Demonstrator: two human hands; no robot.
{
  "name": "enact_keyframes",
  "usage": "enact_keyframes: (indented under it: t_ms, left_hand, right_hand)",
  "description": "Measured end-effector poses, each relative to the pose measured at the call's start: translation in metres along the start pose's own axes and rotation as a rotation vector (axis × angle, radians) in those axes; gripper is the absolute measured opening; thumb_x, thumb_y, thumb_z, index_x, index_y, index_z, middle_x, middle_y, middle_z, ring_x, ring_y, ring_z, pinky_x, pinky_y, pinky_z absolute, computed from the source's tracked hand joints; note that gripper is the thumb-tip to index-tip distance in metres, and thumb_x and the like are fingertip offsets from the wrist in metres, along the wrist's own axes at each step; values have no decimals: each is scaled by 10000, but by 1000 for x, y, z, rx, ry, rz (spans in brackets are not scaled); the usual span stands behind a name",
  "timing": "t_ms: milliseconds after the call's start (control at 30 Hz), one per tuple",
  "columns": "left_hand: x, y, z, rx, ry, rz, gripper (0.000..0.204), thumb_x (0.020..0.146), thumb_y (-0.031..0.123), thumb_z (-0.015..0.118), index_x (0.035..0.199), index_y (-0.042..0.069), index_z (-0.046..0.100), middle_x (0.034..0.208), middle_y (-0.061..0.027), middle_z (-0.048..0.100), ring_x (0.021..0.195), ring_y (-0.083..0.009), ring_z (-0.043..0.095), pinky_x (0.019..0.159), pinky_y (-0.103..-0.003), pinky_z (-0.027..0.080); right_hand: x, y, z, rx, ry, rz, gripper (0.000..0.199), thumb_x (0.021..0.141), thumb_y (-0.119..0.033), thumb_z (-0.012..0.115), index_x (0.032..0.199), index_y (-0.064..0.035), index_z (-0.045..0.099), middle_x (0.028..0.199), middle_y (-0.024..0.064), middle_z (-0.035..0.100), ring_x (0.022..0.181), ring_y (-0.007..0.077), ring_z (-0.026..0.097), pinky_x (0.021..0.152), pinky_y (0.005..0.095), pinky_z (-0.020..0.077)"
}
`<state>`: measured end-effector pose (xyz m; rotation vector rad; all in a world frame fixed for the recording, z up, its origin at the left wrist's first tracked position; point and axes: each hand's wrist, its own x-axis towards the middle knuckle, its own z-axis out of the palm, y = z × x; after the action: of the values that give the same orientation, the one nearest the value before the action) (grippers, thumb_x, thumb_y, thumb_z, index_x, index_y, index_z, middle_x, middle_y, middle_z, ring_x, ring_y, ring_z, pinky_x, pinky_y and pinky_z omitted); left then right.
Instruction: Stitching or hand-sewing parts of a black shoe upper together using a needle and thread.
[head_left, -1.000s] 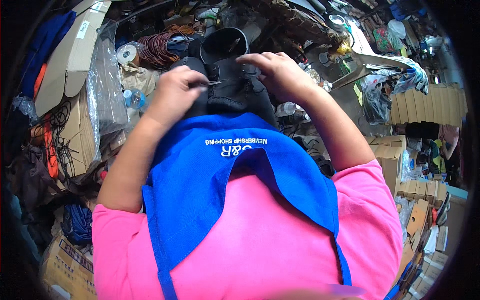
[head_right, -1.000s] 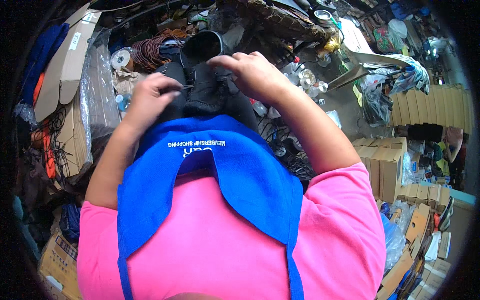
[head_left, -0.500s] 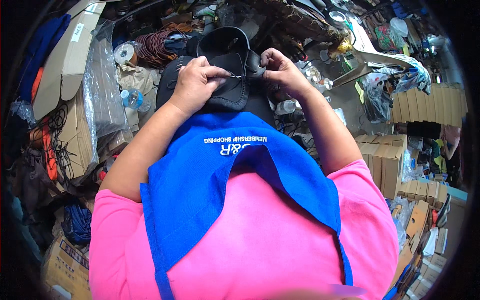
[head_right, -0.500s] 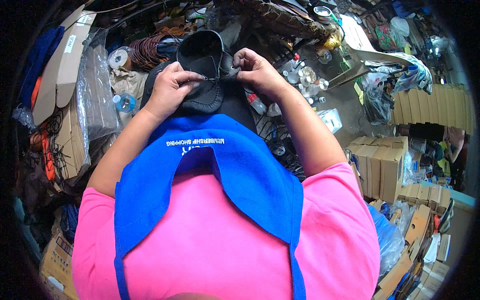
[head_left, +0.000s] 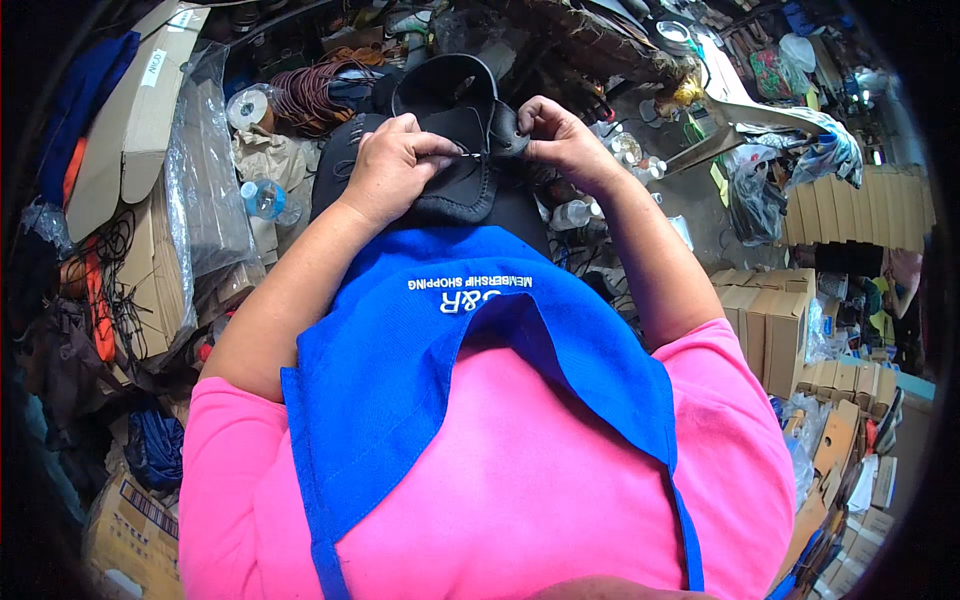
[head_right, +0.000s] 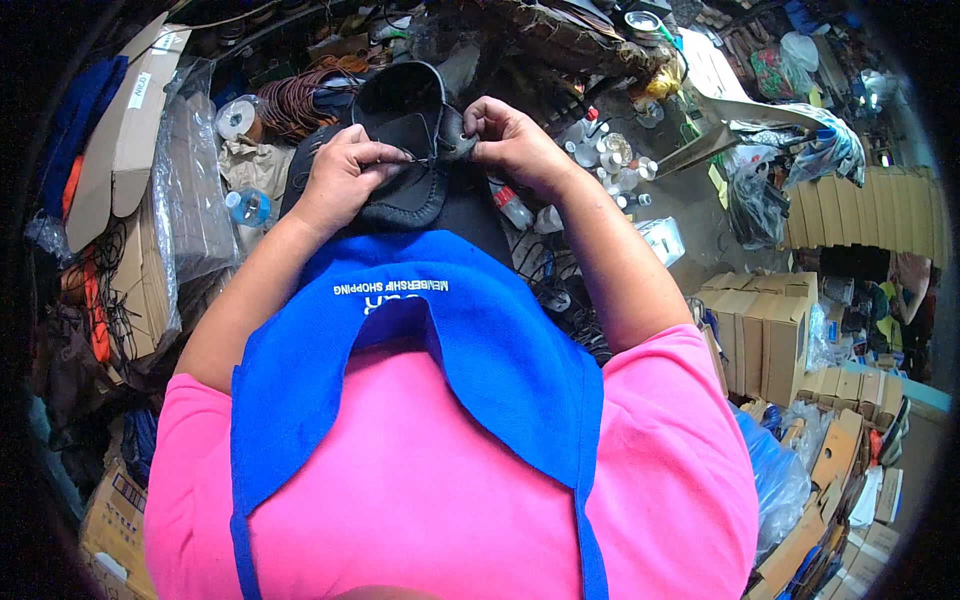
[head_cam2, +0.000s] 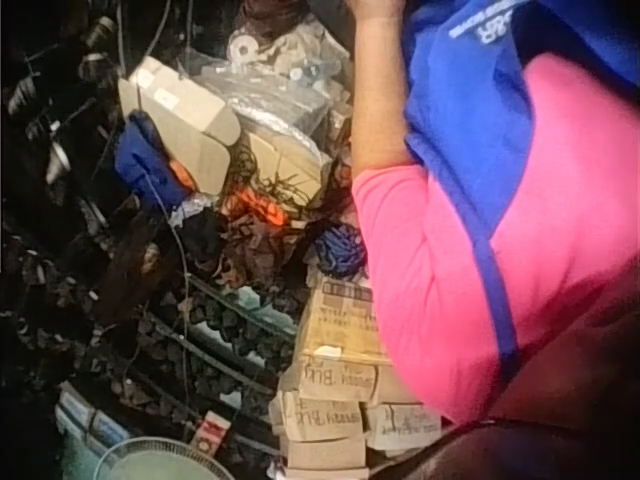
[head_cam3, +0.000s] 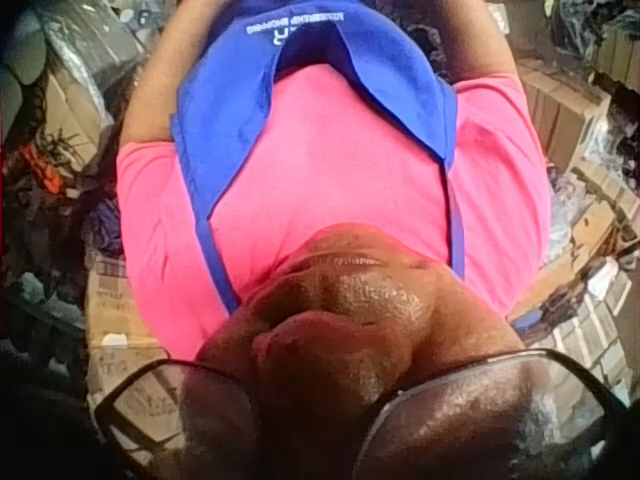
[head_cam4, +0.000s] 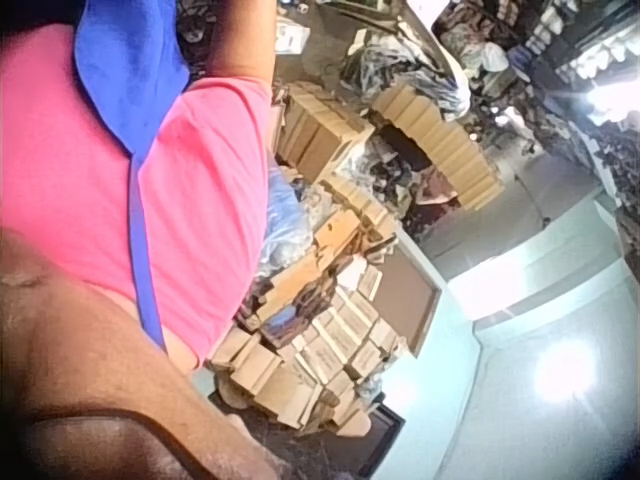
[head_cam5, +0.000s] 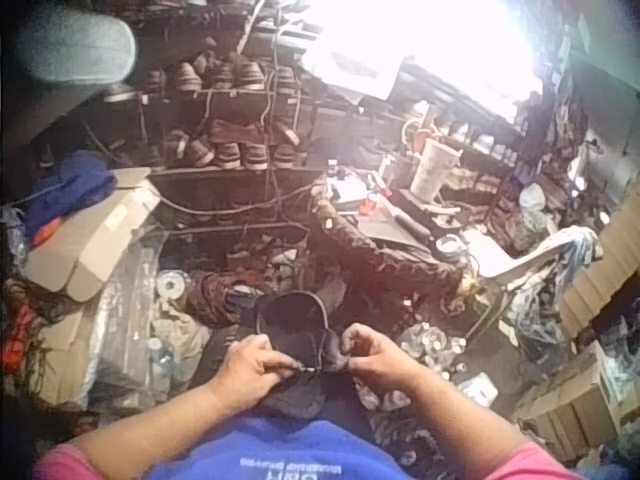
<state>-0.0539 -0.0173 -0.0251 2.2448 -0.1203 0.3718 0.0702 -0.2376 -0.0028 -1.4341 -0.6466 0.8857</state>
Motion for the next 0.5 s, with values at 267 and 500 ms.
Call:
enact_keyframes:
  t_ms: [267,500]
  left_hand:
    - [1,1,-1,-10,-21,-23,176,724,75,706,881,150,728,705,-50,492,687,-181,508,633,-299,422]
    - [1,3,-1,-5,-12,-15,175,719,84,703,877,153,729,701,-53,516,708,-189,525,649,-310,433]
  right_hand:
    - [-3,-1,0,7,20,20,246,766,65,593,918,-90,477,862,-39,554,806,36,511,691,189,411]
    - [-2,1,1,21,11,-13,242,772,61,595,917,-93,478,859,-42,551,788,34,510,670,185,410]
